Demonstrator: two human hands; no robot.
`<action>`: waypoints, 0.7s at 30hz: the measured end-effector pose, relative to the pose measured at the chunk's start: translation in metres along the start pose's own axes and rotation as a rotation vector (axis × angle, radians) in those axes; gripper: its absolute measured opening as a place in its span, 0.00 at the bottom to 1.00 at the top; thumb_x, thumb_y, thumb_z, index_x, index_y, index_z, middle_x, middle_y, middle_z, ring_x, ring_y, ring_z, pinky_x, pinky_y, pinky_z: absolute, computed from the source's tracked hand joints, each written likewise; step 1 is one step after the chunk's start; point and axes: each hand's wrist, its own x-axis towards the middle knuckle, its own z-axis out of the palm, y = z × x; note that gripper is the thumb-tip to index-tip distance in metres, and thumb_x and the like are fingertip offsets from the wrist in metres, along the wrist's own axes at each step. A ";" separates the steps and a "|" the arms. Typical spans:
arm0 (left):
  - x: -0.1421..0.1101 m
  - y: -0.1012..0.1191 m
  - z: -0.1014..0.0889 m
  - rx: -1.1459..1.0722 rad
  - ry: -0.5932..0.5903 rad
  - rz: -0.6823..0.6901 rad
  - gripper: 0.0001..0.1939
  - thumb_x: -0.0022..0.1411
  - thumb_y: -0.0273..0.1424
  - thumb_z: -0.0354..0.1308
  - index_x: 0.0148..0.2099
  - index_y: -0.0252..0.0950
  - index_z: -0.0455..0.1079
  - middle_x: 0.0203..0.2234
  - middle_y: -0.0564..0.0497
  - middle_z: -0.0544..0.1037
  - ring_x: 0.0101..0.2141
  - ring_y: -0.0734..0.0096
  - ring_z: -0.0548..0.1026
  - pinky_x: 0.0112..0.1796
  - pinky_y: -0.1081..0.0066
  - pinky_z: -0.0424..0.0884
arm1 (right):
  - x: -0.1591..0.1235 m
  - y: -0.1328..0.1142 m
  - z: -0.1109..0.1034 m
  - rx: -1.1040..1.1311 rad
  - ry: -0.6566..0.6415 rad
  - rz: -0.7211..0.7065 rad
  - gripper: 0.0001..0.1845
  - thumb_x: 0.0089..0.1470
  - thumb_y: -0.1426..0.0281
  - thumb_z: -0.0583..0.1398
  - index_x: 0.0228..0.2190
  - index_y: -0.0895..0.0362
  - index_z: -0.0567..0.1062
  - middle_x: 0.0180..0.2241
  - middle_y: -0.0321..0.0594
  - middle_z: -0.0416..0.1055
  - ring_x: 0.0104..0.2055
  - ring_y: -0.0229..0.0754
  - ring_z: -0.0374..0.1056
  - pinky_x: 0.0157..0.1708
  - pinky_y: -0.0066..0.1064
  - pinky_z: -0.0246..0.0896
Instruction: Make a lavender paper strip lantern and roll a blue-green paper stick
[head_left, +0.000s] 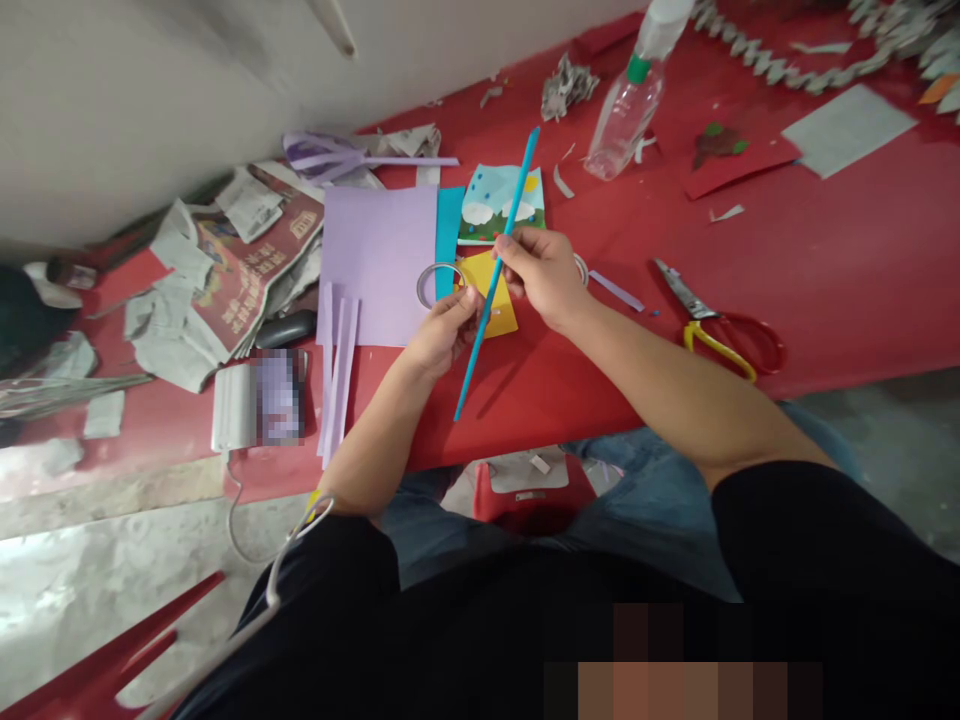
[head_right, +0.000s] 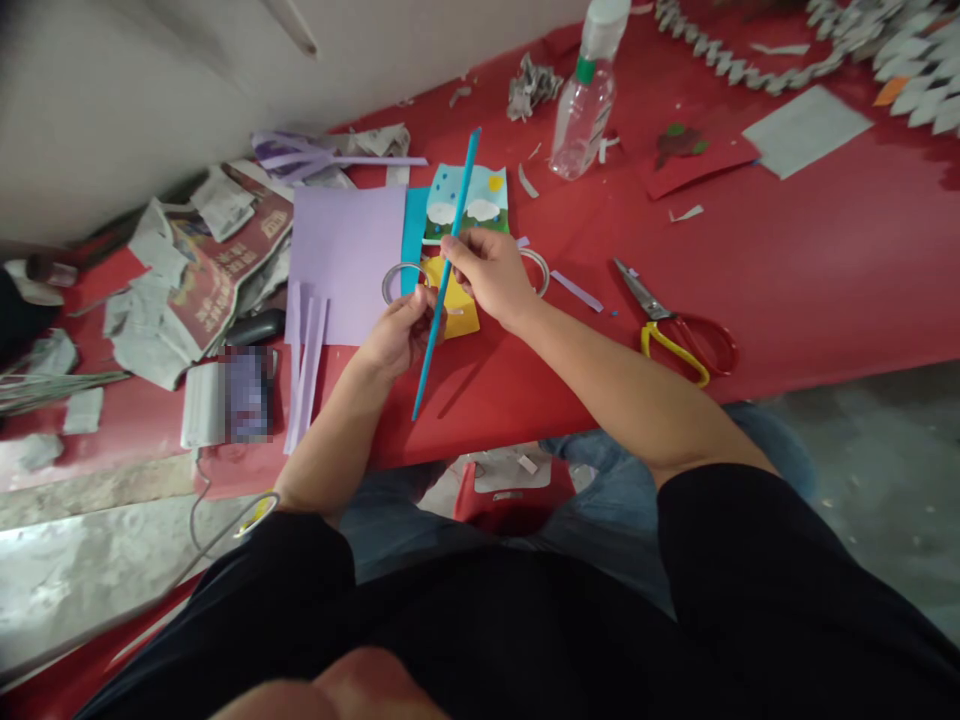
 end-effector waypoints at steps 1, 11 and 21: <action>0.000 0.001 0.000 0.003 0.030 0.000 0.28 0.62 0.58 0.72 0.34 0.38 0.72 0.26 0.54 0.74 0.22 0.80 0.66 0.22 0.75 0.60 | 0.002 0.000 -0.002 0.008 0.005 0.004 0.38 0.52 0.28 0.67 0.30 0.50 0.73 0.22 0.32 0.63 0.22 0.36 0.55 0.20 0.33 0.50; -0.006 0.010 -0.002 0.140 -0.113 -0.028 0.19 0.62 0.45 0.75 0.39 0.33 0.81 0.30 0.46 0.83 0.27 0.77 0.75 0.27 0.77 0.65 | 0.014 0.007 -0.009 0.088 -0.015 -0.008 0.39 0.50 0.27 0.68 0.30 0.51 0.73 0.22 0.31 0.61 0.23 0.36 0.53 0.19 0.32 0.48; -0.006 0.015 -0.005 0.119 -0.091 -0.076 0.17 0.58 0.40 0.78 0.36 0.33 0.79 0.29 0.48 0.83 0.25 0.79 0.73 0.27 0.78 0.67 | 0.020 0.021 -0.015 -0.022 -0.012 -0.045 0.39 0.55 0.27 0.63 0.28 0.50 0.68 0.24 0.32 0.65 0.22 0.34 0.56 0.19 0.32 0.52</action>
